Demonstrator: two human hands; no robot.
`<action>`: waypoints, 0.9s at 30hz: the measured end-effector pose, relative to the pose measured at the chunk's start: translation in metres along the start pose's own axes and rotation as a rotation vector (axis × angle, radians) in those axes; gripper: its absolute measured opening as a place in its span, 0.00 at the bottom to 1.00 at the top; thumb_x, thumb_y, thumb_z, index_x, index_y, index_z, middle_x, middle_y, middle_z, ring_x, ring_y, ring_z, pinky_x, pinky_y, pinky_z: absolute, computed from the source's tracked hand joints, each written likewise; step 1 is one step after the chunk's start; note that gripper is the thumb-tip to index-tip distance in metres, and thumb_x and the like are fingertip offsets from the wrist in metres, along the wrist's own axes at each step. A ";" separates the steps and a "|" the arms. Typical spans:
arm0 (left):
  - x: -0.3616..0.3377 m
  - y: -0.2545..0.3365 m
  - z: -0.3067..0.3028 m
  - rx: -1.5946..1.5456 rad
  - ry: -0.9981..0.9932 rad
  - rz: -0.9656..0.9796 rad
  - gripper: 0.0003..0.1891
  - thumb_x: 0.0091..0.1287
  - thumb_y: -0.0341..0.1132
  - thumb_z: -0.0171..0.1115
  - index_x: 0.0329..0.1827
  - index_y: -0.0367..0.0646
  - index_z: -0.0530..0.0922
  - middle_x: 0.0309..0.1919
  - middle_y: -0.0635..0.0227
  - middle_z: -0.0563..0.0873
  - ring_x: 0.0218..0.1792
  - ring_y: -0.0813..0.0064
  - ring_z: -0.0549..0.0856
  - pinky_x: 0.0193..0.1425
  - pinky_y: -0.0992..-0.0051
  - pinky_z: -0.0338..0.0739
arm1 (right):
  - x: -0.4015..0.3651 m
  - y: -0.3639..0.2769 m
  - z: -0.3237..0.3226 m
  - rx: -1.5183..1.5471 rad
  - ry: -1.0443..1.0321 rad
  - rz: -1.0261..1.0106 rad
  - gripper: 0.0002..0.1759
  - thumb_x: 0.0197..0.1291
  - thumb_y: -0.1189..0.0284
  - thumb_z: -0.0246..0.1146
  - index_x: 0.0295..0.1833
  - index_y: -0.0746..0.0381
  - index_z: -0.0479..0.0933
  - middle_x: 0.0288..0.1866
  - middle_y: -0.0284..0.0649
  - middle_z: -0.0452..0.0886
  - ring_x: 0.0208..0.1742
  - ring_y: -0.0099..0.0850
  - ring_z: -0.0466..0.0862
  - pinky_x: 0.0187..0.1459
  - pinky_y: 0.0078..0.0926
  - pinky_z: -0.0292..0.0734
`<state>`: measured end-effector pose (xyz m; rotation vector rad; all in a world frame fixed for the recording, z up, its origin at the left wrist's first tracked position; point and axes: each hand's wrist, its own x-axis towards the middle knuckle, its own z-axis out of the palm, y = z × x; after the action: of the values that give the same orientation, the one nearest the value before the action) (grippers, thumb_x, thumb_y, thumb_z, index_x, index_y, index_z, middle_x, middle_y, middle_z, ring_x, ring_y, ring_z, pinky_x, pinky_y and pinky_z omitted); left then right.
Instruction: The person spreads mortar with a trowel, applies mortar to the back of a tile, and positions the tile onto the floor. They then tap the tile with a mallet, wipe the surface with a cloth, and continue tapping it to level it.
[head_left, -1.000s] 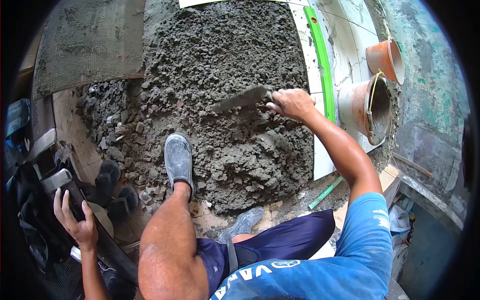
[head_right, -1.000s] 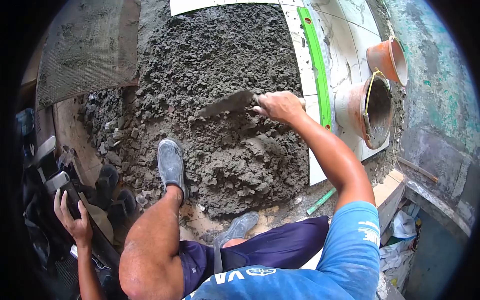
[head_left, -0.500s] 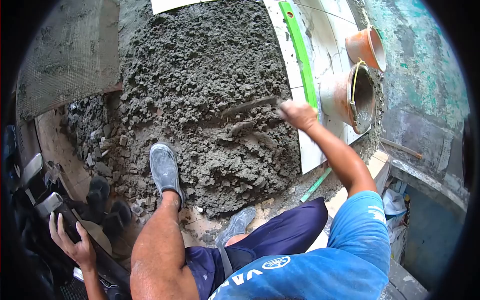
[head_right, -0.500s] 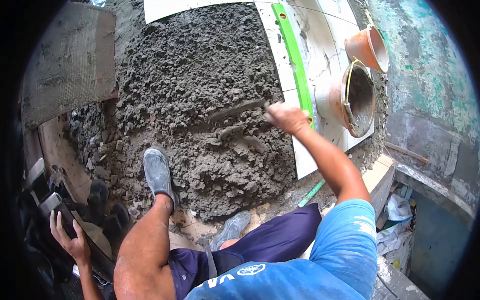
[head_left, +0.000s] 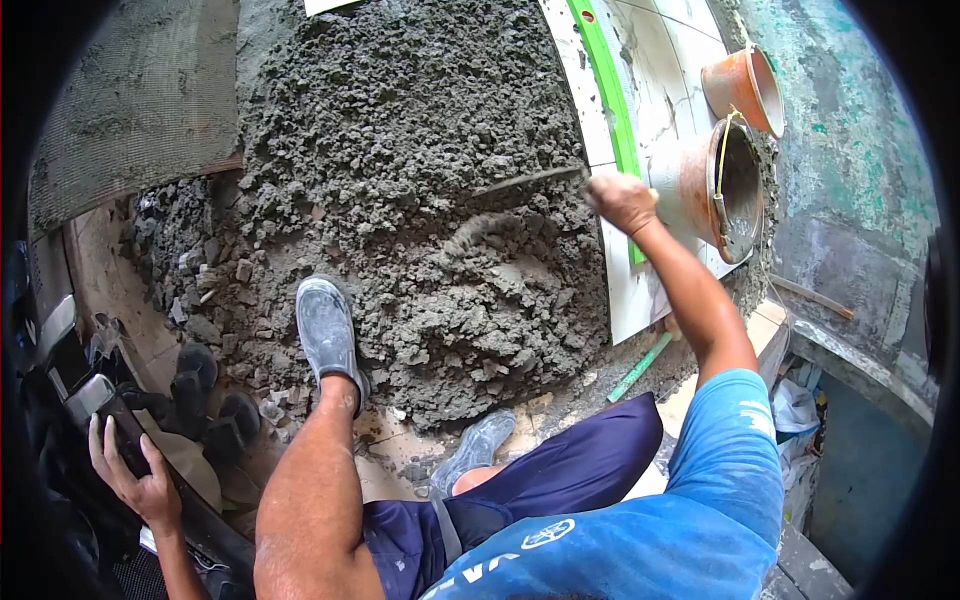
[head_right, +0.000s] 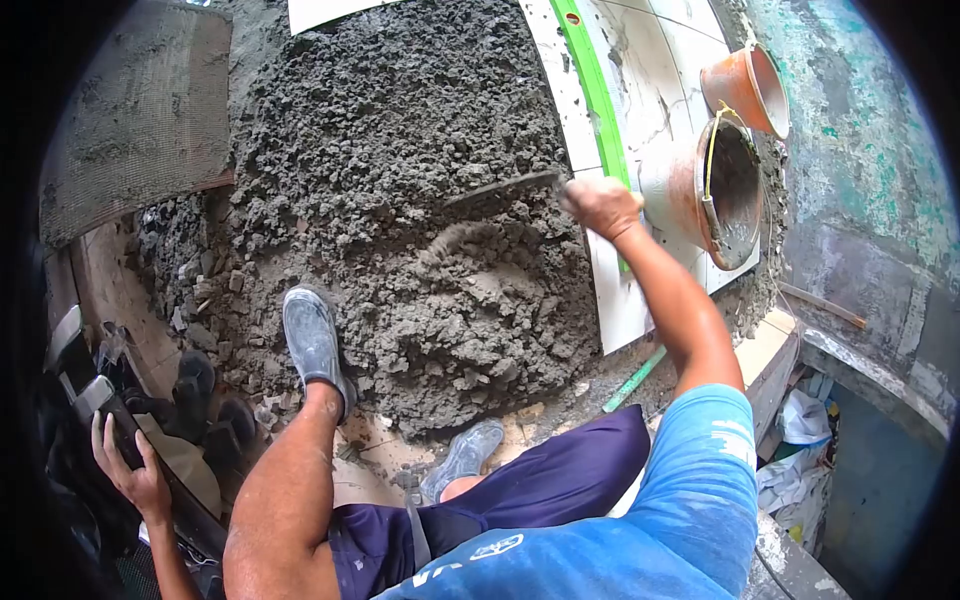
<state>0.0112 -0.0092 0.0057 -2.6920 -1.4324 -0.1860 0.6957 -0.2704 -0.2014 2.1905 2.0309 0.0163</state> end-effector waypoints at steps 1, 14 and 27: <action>0.000 -0.001 0.000 0.013 -0.004 -0.001 0.24 0.64 0.28 0.62 0.65 0.39 0.73 0.67 0.54 0.72 0.67 0.53 0.70 0.71 0.59 0.63 | -0.004 0.004 0.008 0.000 -0.003 0.002 0.11 0.61 0.58 0.63 0.40 0.54 0.76 0.25 0.35 0.78 0.25 0.35 0.82 0.28 0.37 0.79; -0.002 -0.005 0.003 0.068 0.003 0.031 0.24 0.64 0.28 0.62 0.65 0.39 0.73 0.67 0.54 0.72 0.67 0.54 0.70 0.71 0.59 0.63 | -0.037 0.026 0.026 -0.165 -0.071 0.047 0.14 0.61 0.56 0.63 0.33 0.53 0.72 0.26 0.35 0.78 0.27 0.35 0.81 0.28 0.35 0.75; 0.001 0.006 0.000 -0.003 0.016 -0.003 0.24 0.62 0.28 0.63 0.63 0.39 0.74 0.66 0.53 0.72 0.66 0.53 0.71 0.71 0.61 0.63 | 0.044 -0.162 0.010 0.057 -0.083 -0.072 0.12 0.64 0.65 0.58 0.49 0.57 0.76 0.30 0.37 0.79 0.30 0.35 0.83 0.27 0.31 0.77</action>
<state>0.0172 -0.0116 0.0055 -2.6848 -1.4331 -0.2096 0.5401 -0.2163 -0.2348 2.1112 2.0874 -0.1408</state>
